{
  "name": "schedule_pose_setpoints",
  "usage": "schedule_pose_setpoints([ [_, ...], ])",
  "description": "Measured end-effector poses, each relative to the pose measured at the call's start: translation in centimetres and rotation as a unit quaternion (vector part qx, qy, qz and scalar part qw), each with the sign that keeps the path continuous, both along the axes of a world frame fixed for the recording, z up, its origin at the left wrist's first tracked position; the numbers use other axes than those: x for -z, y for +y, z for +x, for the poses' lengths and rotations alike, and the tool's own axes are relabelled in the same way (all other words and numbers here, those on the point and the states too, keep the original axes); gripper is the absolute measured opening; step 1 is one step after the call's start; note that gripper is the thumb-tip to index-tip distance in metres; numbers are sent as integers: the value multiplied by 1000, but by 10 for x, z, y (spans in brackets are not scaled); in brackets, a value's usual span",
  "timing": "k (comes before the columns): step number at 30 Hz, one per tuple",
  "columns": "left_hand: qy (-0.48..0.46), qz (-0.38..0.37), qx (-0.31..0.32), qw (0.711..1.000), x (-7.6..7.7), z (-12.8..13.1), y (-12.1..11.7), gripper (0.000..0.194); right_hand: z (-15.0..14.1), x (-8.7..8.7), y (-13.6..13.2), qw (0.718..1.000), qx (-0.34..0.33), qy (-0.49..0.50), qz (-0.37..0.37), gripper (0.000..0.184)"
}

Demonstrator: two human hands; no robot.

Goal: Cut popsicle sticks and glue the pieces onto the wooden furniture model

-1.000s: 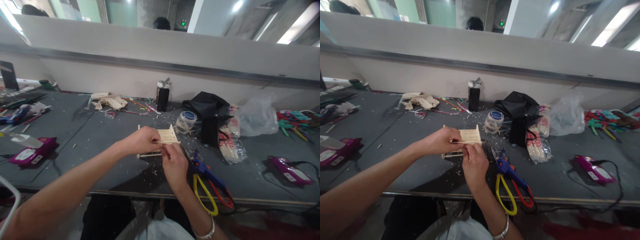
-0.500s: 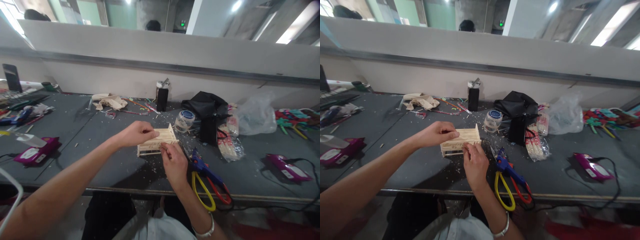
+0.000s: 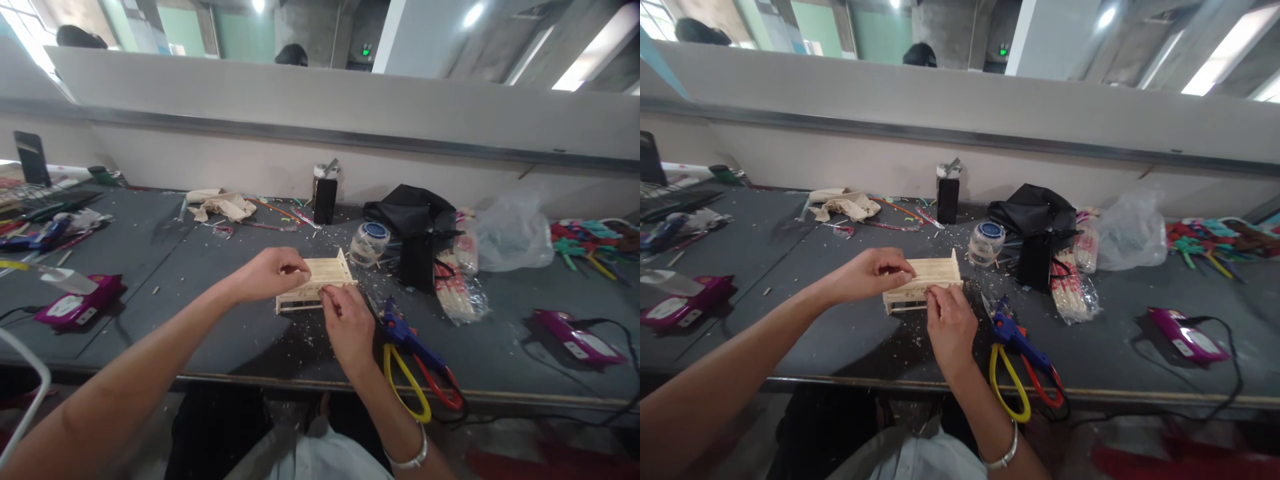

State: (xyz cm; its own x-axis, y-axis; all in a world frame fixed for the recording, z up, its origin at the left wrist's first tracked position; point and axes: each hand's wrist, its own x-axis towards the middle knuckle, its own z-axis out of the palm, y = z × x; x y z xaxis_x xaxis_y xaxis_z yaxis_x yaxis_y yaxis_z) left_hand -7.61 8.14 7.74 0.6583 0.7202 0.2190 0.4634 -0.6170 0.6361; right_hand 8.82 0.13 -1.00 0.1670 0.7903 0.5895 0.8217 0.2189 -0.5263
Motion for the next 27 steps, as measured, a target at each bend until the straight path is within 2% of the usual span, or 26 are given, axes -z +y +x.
schedule_pose_setpoints([
  [3,-71,37,-106,991,-7,-5,-17,22,2,-3,-7,1000,-2,8,11,18],
  [5,-121,60,-191,972,-8,-7,-38,21,4,-5,-17,999,-17,24,18,18],
  [7,-166,57,-269,947,-2,-8,-63,19,7,-8,-28,997,-47,53,18,16],
  [11,-216,-2,-357,909,29,-9,-111,22,10,-9,-51,987,-108,113,-23,13],
  [14,-213,-60,-397,891,56,-12,-129,24,11,-9,-62,980,-136,138,-54,12],
  [17,-193,-80,-407,889,75,-18,-127,27,11,-10,-68,973,-151,158,-73,13],
  [20,-186,-65,-424,884,85,-23,-111,29,12,-13,-73,966,-164,169,-106,18],
  [23,-202,-25,-399,894,86,-23,-93,30,19,-20,-76,961,-177,167,-129,20],
  [27,-201,-3,-317,927,82,-21,-72,41,40,-29,-74,969,-163,141,-124,19],
])
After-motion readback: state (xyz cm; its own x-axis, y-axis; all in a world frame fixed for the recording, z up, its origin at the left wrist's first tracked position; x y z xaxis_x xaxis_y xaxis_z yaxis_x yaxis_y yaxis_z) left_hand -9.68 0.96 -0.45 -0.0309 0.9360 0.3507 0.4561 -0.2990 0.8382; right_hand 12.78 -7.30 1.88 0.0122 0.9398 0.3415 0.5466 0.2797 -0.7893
